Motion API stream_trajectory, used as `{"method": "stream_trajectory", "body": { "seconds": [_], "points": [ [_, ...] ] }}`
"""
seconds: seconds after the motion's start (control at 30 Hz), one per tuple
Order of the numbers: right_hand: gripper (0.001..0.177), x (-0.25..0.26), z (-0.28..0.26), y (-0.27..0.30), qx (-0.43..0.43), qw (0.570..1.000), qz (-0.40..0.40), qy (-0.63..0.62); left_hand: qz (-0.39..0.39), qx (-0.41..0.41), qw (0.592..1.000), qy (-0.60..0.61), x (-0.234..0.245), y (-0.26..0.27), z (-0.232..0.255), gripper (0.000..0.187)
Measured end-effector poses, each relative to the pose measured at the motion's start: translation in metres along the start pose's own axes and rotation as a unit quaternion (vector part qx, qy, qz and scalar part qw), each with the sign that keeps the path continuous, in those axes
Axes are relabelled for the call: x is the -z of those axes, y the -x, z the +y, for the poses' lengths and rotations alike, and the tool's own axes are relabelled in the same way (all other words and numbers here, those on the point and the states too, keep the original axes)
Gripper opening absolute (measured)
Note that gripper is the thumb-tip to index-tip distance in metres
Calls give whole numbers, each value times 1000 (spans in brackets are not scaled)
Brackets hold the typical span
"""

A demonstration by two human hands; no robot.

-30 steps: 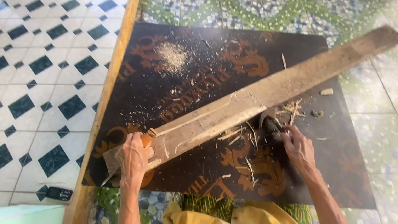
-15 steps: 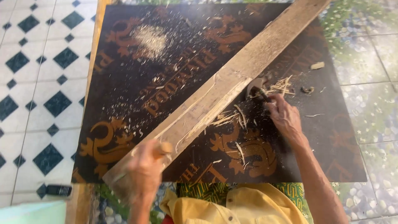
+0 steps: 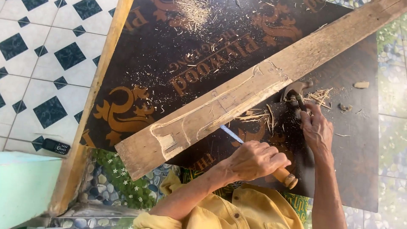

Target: Carving a shape into a wooden plank using a hammer and chisel

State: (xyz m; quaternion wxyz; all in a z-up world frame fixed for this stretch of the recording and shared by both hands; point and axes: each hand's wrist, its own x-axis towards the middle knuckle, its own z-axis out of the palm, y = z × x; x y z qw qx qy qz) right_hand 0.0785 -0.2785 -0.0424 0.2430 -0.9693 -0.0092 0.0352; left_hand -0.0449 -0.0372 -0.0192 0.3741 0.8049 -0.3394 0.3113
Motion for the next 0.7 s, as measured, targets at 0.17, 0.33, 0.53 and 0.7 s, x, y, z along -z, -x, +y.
{"method": "stream_trajectory", "body": {
  "seconds": [0.17,0.33,0.53,0.7],
  "points": [
    [33,-4,-3,2,-7,998,32,51,7,-33,999,-24,13,-15,-6,31],
    [32,-2,-10,5,-14,999,24,33,6,-34,999,-18,5,-6,-10,29],
    [34,-6,-1,2,-2,999,27,29,17,-8,999,39,-5,-8,-17,32],
    [25,27,-54,33,-90,980,35,-176,44,48,994,87,13,-28,-25,32]
  ]
}}
